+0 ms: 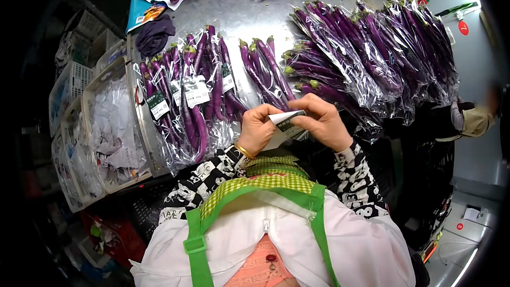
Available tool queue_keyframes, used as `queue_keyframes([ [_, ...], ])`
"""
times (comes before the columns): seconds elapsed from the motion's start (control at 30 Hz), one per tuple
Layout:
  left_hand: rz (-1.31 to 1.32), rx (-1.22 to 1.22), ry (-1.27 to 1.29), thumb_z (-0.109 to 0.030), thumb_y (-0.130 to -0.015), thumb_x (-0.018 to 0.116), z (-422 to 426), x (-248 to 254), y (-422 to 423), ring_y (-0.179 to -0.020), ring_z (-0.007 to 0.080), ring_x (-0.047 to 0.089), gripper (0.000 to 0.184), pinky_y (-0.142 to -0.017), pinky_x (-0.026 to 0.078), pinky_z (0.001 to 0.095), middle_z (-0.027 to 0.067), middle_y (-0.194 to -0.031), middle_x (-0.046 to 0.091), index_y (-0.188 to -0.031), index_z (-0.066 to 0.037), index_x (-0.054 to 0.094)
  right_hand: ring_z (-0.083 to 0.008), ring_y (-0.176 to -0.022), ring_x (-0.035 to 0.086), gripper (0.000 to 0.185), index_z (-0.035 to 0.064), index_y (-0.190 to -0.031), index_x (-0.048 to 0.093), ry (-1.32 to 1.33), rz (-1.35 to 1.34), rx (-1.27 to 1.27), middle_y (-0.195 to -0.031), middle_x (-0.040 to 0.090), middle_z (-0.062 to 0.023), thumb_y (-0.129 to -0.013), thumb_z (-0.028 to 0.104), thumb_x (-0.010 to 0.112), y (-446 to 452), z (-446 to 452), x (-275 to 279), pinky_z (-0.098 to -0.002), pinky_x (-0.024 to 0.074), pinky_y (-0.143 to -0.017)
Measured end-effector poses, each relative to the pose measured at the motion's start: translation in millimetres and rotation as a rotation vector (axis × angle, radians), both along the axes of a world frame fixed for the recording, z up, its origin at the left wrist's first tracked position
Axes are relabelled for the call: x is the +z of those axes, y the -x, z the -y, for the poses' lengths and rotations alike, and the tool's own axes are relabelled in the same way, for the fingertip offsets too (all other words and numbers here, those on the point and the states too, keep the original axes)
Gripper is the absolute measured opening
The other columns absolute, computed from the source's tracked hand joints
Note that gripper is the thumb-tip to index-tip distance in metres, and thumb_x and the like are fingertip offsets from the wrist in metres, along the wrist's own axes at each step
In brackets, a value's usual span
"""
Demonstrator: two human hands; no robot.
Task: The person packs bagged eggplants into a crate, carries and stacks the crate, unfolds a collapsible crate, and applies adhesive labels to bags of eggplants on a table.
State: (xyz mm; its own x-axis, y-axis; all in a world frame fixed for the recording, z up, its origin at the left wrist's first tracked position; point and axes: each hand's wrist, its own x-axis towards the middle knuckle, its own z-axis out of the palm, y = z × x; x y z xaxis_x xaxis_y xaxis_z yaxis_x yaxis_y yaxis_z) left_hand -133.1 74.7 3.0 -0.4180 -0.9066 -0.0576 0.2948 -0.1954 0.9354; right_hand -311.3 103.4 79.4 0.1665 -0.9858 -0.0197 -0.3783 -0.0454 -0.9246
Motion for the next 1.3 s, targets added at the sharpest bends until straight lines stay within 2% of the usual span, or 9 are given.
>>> queue_keyframes([
  [0.33,0.34,-0.074,-0.059,-0.014,-0.078,0.073,-8.2,-24.4,-1.8,-0.064,0.0056,0.055,0.015,-0.058,0.046,0.0241,0.0021,-0.071,0.065,-0.082,0.0,0.067,-0.0129,-0.083,0.053,0.011,0.0005,-0.086,0.068,0.249,-0.039,-0.111,-0.088,0.055,-0.0048,-0.076,0.003,0.071,-6.9,18.6,-21.9,-0.0247,0.0438,-0.071],
  [0.4,0.638,-0.294,-0.055,-0.033,-0.073,0.075,-11.9,-23.7,-13.0,-0.066,0.0184,0.065,0.038,-0.063,0.05,0.0309,0.0141,-0.075,0.068,-0.088,0.002,0.068,-0.0138,-0.088,0.055,0.009,0.0002,-0.086,0.068,0.135,0.003,-0.153,-0.096,0.055,-0.0067,-0.077,0.004,0.069,-4.5,40.7,-30.3,-0.0239,0.0454,-0.076],
  [0.53,1.201,-0.631,0.329,-0.041,-0.071,0.073,-24.2,-15.6,-35.0,-0.067,0.0333,0.064,0.039,-0.064,0.05,0.041,0.0182,-0.072,0.064,-0.083,-0.005,0.068,-0.0217,-0.09,0.055,0.012,0.0046,-0.084,0.071,0.153,-0.039,-0.146,-0.098,0.059,-0.0094,-0.074,0.012,0.073,-9.1,97.7,-92.4,-0.0324,0.0444,-0.077],
  [0.7,1.124,-0.185,0.687,-0.017,-0.063,0.071,-39.3,-3.6,-46.0,-0.066,0.0311,0.062,0.014,-0.058,0.045,0.0427,0.0107,-0.069,0.063,-0.068,-0.009,0.061,-0.0365,-0.106,0.047,0.079,0.0145,-0.135,0.037,0.159,-0.666,-0.378,-0.113,0.047,-0.0198,-0.069,0.024,0.079,-29.4,110.2,-126.7,-0.0423,0.041,-0.09],
  [0.8,1.068,-0.001,0.781,-0.013,-0.062,0.07,-32.5,6.2,-48.4,-0.066,0.029,0.062,0.011,-0.057,0.045,0.0413,0.0088,-0.07,0.062,-0.066,-0.009,0.06,-0.0396,-0.106,0.047,0.074,-0.001,-0.128,0.034,-0.02,-0.689,-0.381,-0.11,0.047,-0.0256,-0.073,0.027,0.075,-35.0,97.0,-109.2,-0.0472,0.0428,-0.087],
  [0.87,0.958,-0.028,0.787,-0.008,-0.066,0.068,-30.8,6.8,-51.2,-0.066,0.027,0.061,0.009,-0.057,0.046,0.039,0.0083,-0.071,0.061,-0.065,-0.007,0.059,-0.0428,-0.097,0.055,0.064,-0.0034,-0.125,0.041,-0.165,-0.781,-0.361,-0.103,0.054,-0.0281,-0.079,0.031,0.07,-39.6,94.6,-95.6,-0.0468,0.0458,-0.084],
  [1.03,0.283,-0.105,0.675,-0.004,-0.07,0.073,-32.3,1.9,-20.7,-0.076,0.0235,0.063,0.012,-0.064,0.05,0.0313,0.0118,-0.089,0.062,-0.071,-0.001,0.062,-0.0355,-0.099,0.06,0.042,-0.0048,-0.112,0.059,-0.044,-0.304,-0.286,-0.105,0.061,-0.0269,-0.083,0.025,0.065,-48.8,110.4,-165.9,-0.0394,0.047,-0.087],
  [1.13,0.226,-0.06,0.524,-0.004,-0.071,0.073,-28.5,33.8,-9.2,-0.08,0.0244,0.063,0.012,-0.066,0.051,0.0316,0.0136,-0.098,0.062,-0.079,-0.001,0.065,-0.0336,-0.109,0.056,0.056,-0.0014,-0.122,0.054,-0.195,-0.199,-0.145,-0.112,0.06,-0.0237,-0.08,0.032,0.068,-43.7,110.0,-148.4,-0.0373,0.0425,-0.095],
  [1.3,0.225,-0.121,0.772,-0.012,-0.072,0.074,-6.8,16.7,-11.5,-0.066,0.0226,0.063,0.011,-0.06,0.048,0.03,0.0069,-0.075,0.066,-0.078,-0.006,0.067,-0.035,-0.109,0.046,0.086,0.0066,-0.13,0.039,0.145,-1.171,-0.326,-0.116,0.049,-0.0209,-0.061,0.035,0.082,29.2,75.2,-1.8,-0.0477,0.0391,-0.087],
])
